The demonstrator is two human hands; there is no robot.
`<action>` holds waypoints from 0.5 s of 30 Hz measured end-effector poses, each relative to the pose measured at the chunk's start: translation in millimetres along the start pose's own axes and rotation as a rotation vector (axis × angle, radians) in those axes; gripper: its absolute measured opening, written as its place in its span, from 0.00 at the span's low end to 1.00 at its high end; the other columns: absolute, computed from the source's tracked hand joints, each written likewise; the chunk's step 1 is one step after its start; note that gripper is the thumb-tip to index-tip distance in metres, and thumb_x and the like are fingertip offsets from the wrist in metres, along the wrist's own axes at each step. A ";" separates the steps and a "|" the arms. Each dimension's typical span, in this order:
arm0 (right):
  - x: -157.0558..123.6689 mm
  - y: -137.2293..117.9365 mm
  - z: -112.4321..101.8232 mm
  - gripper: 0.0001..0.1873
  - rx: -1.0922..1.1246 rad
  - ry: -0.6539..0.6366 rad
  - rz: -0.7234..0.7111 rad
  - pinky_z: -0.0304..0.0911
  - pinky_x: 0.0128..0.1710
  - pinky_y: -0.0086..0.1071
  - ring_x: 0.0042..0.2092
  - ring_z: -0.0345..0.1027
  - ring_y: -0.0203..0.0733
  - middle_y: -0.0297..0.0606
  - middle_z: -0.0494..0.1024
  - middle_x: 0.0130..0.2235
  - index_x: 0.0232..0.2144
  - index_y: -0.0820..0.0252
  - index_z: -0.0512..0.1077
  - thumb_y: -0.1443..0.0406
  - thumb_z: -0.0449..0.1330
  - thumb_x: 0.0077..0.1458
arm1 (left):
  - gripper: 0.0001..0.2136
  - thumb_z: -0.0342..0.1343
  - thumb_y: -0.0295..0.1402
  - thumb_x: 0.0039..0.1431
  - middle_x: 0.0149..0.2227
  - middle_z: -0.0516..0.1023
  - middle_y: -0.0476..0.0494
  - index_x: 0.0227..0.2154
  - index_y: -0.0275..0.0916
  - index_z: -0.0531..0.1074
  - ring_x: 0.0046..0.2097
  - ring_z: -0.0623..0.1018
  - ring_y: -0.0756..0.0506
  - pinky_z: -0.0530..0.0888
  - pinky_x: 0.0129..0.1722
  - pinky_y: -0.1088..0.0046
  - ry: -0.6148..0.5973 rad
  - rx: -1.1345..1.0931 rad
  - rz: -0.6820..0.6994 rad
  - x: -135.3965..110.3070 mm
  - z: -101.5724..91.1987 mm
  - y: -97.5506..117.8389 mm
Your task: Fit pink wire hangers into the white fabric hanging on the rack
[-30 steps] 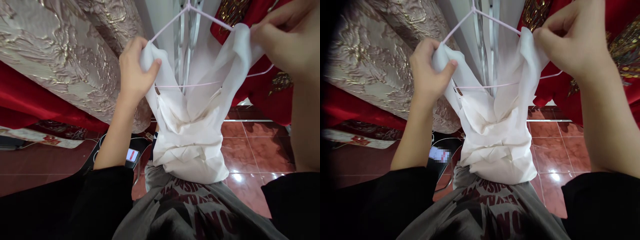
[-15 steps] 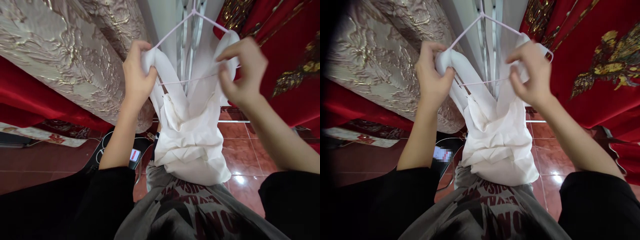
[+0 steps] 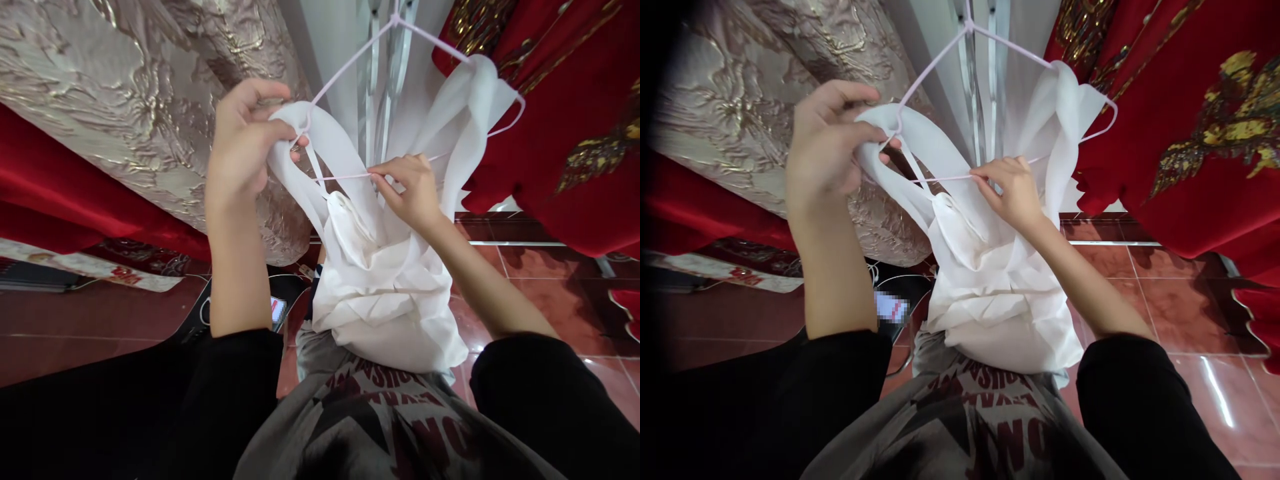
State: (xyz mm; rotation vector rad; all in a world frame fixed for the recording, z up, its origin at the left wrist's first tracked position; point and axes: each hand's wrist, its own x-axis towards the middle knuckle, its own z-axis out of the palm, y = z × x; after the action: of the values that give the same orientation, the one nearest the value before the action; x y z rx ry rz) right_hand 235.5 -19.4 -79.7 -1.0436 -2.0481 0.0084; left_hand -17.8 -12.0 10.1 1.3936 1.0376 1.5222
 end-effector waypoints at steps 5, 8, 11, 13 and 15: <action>-3.5 -2.9 -3.1 0.20 0.014 0.022 -0.001 0.54 0.48 0.35 0.38 0.66 0.35 0.32 0.79 0.37 0.41 0.54 0.79 0.53 0.50 0.68 | 0.22 0.55 0.01 0.46 0.30 0.82 0.46 0.36 0.31 0.77 0.28 0.77 0.52 0.76 0.20 0.85 -0.100 0.094 -0.004 -2.9 -9.6 1.2; -6.8 -2.1 -3.0 0.20 0.001 0.028 0.018 0.53 0.48 0.36 0.38 0.66 0.36 0.32 0.79 0.38 0.41 0.55 0.78 0.53 0.50 0.68 | 0.20 0.50 0.01 0.48 0.31 0.81 0.43 0.41 0.19 0.75 0.29 0.78 0.54 0.76 0.28 0.87 -0.054 0.148 -0.058 -8.7 -7.4 3.0; -8.5 -4.2 -2.0 0.21 0.005 0.031 0.039 0.54 0.49 0.37 0.38 0.66 0.36 0.33 0.79 0.37 0.41 0.56 0.78 0.52 0.49 0.68 | 0.17 0.40 0.08 0.58 0.30 0.78 0.43 0.43 0.11 0.73 0.32 0.78 0.56 0.76 0.35 0.81 0.077 0.190 -0.048 -16.9 -1.2 9.5; -8.8 -7.0 -1.3 0.21 0.017 0.031 0.048 0.54 0.49 0.37 0.38 0.66 0.36 0.34 0.79 0.36 0.40 0.56 0.78 0.52 0.49 0.68 | 0.19 0.36 0.12 0.61 0.28 0.77 0.45 0.42 0.10 0.73 0.33 0.78 0.56 0.76 0.37 0.78 0.140 0.214 -0.004 -19.2 -0.6 11.7; -9.1 -9.6 -1.2 0.21 0.021 0.035 0.055 0.54 0.49 0.36 0.38 0.67 0.36 0.34 0.79 0.36 0.40 0.56 0.79 0.52 0.50 0.68 | 0.17 0.38 0.11 0.61 0.26 0.75 0.48 0.40 0.12 0.73 0.32 0.77 0.57 0.75 0.38 0.80 0.196 0.237 0.072 -17.1 -6.2 7.7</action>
State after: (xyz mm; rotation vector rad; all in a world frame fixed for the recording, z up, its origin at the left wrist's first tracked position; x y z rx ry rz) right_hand 232.8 -32.2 -81.6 -1.0796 -1.9829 0.0395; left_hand -23.2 -30.9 11.4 1.4767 1.3371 1.6558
